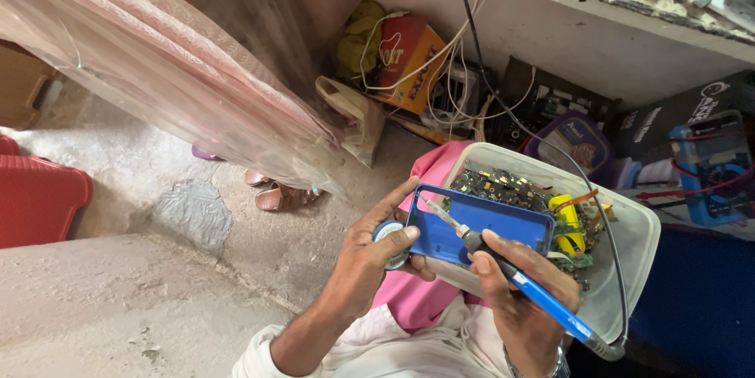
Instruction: The person uses a soldering iron to work on the back of a blue smartphone, applying heat to specific areas. They then use a red plastic pry tool to separate the phone's back cover from the frame. The person continues to use the soldering iron on the phone's internal components.
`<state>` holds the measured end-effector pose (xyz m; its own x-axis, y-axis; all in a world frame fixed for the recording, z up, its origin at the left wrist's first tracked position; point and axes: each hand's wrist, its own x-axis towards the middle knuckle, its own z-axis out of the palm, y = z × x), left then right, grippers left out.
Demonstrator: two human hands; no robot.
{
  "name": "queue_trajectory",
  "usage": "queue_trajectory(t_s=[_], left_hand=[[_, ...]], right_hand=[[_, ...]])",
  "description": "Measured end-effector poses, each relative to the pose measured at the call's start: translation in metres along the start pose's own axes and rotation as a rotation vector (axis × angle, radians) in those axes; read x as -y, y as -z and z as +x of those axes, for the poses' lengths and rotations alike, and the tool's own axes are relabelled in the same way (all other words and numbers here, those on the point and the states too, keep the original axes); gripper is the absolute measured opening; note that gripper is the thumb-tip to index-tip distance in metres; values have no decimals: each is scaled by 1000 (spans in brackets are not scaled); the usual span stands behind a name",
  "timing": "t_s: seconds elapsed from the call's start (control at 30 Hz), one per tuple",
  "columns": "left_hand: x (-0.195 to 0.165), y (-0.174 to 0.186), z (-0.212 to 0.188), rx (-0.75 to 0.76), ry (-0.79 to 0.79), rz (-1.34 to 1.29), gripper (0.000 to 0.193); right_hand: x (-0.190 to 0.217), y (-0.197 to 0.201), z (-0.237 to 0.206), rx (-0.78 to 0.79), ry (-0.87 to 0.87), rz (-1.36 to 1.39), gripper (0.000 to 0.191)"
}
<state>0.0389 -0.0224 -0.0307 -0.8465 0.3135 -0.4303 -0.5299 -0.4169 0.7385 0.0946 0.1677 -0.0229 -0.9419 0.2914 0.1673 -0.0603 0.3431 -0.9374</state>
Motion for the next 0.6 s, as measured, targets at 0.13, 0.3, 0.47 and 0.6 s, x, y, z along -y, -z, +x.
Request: queue_trajectory(t_s=[0.13, 0.3, 0.47, 0.6], left_hand=[[1, 1, 1, 6, -3, 6, 68], [2, 2, 1, 11, -4, -8, 68], [3, 3, 1, 12, -5, 10, 68], [4, 3, 1, 3, -11, 44, 67]], right_hand=[[-1, 0, 1, -1, 19, -75, 26], [-3, -2, 0, 26, 3, 11, 26], [-7, 0, -3, -11, -107, 68, 27], [-9, 6, 1, -70, -250, 288, 27]])
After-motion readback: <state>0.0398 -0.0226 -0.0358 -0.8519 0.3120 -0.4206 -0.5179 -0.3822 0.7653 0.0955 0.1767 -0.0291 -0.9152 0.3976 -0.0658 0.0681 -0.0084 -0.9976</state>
